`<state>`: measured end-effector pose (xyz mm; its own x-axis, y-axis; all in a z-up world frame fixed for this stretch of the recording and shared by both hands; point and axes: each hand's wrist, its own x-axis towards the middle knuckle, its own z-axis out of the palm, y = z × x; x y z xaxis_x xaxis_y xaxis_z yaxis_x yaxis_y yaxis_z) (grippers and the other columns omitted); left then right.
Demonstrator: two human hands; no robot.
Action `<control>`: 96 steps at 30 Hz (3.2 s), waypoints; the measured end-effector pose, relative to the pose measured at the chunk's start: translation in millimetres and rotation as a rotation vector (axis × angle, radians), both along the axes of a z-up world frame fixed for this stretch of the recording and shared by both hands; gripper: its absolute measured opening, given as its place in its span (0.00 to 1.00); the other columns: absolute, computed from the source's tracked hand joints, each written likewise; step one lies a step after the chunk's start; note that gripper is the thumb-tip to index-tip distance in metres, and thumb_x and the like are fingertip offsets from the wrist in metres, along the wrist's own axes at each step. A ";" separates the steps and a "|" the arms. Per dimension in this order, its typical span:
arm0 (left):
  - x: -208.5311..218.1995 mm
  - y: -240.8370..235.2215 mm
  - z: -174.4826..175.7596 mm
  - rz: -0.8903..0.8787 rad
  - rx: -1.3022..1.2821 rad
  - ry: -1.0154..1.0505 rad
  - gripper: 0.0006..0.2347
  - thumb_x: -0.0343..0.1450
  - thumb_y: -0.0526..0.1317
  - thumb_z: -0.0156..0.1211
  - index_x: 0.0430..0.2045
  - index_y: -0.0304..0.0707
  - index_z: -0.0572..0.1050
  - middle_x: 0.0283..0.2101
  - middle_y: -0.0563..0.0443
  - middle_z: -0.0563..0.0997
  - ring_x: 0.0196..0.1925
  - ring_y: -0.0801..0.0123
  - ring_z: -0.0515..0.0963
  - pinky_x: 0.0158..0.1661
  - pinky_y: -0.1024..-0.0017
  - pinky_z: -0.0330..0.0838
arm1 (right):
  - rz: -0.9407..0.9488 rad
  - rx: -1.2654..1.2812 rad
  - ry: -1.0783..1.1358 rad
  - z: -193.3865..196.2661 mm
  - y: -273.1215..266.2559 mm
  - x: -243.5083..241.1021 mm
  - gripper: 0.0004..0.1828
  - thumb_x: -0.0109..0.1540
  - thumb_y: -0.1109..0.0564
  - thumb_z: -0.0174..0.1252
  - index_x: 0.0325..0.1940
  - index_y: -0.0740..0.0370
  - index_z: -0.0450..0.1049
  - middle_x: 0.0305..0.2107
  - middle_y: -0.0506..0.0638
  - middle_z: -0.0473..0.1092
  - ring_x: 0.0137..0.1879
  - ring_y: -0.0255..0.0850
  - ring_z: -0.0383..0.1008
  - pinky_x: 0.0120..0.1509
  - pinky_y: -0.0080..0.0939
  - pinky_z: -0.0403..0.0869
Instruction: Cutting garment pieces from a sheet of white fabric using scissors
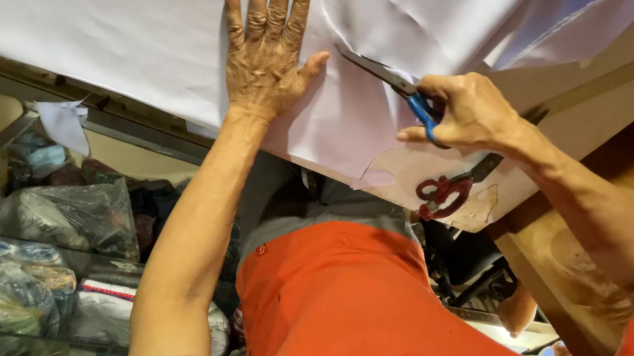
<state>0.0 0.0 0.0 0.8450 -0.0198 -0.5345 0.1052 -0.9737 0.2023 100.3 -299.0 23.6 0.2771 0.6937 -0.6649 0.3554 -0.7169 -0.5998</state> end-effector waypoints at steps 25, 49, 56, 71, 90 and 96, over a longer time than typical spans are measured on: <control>-3.2 0.8 -5.9 0.002 0.021 -0.049 0.39 0.74 0.69 0.15 0.77 0.44 0.41 0.79 0.43 0.41 0.80 0.49 0.38 0.74 0.43 0.30 | -0.228 0.027 -0.140 0.3 34.4 -41.0 0.31 0.53 0.32 0.73 0.47 0.53 0.74 0.13 0.46 0.55 0.22 0.39 0.54 0.33 0.47 0.65; -4.5 0.6 -10.0 -0.025 0.078 -0.075 0.31 0.82 0.64 0.25 0.76 0.45 0.41 0.79 0.45 0.42 0.80 0.51 0.40 0.74 0.44 0.32 | -0.474 0.164 -0.034 5.9 58.0 -60.8 0.33 0.55 0.42 0.77 0.24 0.53 0.55 0.17 0.40 0.51 0.27 0.34 0.47 0.32 0.37 0.52; -8.6 -1.2 -13.0 -0.008 0.113 -0.133 0.29 0.83 0.60 0.26 0.76 0.44 0.43 0.79 0.48 0.44 0.81 0.53 0.41 0.74 0.46 0.31 | -0.412 0.007 -0.115 2.0 70.9 -63.9 0.29 0.55 0.33 0.72 0.33 0.56 0.67 0.20 0.43 0.61 0.26 0.37 0.57 0.33 0.41 0.62; -12.6 -2.7 -22.7 0.017 0.092 -0.212 0.27 0.82 0.55 0.25 0.76 0.44 0.45 0.79 0.48 0.45 0.80 0.53 0.42 0.74 0.45 0.31 | -0.550 -0.026 -0.068 11.2 96.6 -74.1 0.29 0.54 0.34 0.72 0.43 0.57 0.74 0.22 0.44 0.67 0.25 0.37 0.62 0.34 0.42 0.67; -11.2 46.9 -46.4 -0.256 0.074 -0.686 0.22 0.86 0.48 0.50 0.75 0.43 0.60 0.76 0.51 0.56 0.77 0.52 0.55 0.71 0.52 0.43 | -0.720 0.092 -0.147 -8.4 111.2 -95.7 0.28 0.53 0.33 0.73 0.37 0.56 0.74 0.18 0.43 0.61 0.25 0.36 0.57 0.31 0.41 0.61; -10.6 47.8 -48.7 -0.239 -0.006 -0.693 0.21 0.86 0.45 0.50 0.74 0.41 0.59 0.76 0.48 0.56 0.78 0.49 0.52 0.73 0.48 0.40 | -0.788 0.212 -0.094 -15.3 112.2 -104.2 0.25 0.56 0.42 0.76 0.29 0.57 0.68 0.20 0.42 0.62 0.26 0.34 0.59 0.30 0.37 0.61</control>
<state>-10.6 47.8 -48.7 0.9613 -0.2471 0.1217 -0.2640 -0.9527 0.1507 -4.0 -186.8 8.3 0.7833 0.3811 -0.4911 -0.1492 -0.6517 -0.7437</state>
